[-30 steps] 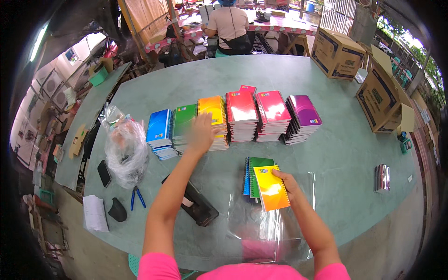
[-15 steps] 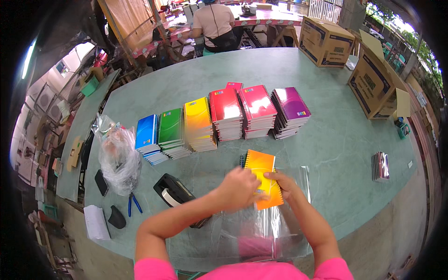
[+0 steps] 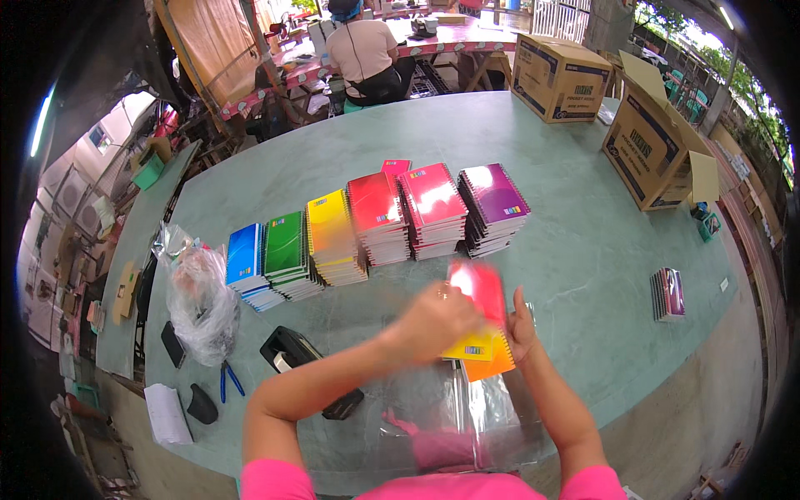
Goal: The person selects several spiral-bound notebooks from stacks on a table and places them into a clear plastic sleeve. The person then pulls tape from a dispenser and applies it to the sleeve to seal the package.
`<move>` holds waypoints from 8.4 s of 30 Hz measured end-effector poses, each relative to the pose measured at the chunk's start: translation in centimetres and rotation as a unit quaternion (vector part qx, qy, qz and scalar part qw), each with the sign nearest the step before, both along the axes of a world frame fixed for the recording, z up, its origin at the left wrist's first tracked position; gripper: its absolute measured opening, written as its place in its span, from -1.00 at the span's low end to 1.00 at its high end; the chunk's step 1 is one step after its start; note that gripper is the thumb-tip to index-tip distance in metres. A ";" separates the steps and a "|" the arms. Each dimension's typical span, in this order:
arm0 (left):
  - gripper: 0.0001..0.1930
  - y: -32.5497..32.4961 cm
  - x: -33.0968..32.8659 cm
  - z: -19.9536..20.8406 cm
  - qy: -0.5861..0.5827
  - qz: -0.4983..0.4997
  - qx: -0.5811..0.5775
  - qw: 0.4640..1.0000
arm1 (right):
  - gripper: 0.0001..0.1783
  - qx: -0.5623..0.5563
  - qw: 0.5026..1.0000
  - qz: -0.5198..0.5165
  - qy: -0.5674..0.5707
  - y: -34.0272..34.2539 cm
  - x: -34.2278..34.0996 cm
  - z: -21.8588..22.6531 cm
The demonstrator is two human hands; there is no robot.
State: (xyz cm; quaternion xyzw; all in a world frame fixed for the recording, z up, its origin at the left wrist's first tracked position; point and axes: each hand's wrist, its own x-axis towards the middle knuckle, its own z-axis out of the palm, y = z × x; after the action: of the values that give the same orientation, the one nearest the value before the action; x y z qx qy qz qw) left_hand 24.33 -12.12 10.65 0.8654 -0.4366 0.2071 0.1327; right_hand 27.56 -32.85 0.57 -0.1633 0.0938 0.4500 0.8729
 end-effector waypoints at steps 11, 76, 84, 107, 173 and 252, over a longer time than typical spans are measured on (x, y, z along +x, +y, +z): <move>-0.71 3.6 12.7 -1.8 -0.035 0.331 -0.022 0.943 | -0.47 -0.101 0.994 0.040 -0.020 -4.6 -0.6 -0.3; -0.50 -9.9 -4.9 -1.0 0.112 -0.075 0.115 0.984 | -0.36 -0.088 0.993 0.039 -0.068 -9.2 -3.0 -0.2; -0.18 -4.9 -10.5 -6.2 0.184 0.039 -0.274 0.943 | -0.12 -0.373 0.877 -0.019 -0.302 -3.1 -5.9 3.1; -0.11 -2.6 -16.3 -12.0 0.367 0.199 -0.465 0.781 | 0.14 -0.330 0.765 -0.016 -0.554 -0.3 -12.3 -1.2; -0.85 8.0 -11.2 0.3 0.118 0.393 -0.357 0.839 | -0.38 -0.296 0.652 -0.022 -0.697 -1.9 -13.6 -2.6; -0.26 -4.8 -16.3 -16.2 0.406 0.133 -0.504 0.751 | -0.15 -0.414 0.645 -0.094 -0.635 -1.7 -14.3 -6.5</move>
State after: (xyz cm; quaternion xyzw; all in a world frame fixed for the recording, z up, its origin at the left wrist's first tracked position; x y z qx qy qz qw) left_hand 8.05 -16.89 -5.59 0.7252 -0.0543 0.0420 0.6851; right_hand 13.30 -34.60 -5.89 -0.7441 -0.2923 0.0658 0.5972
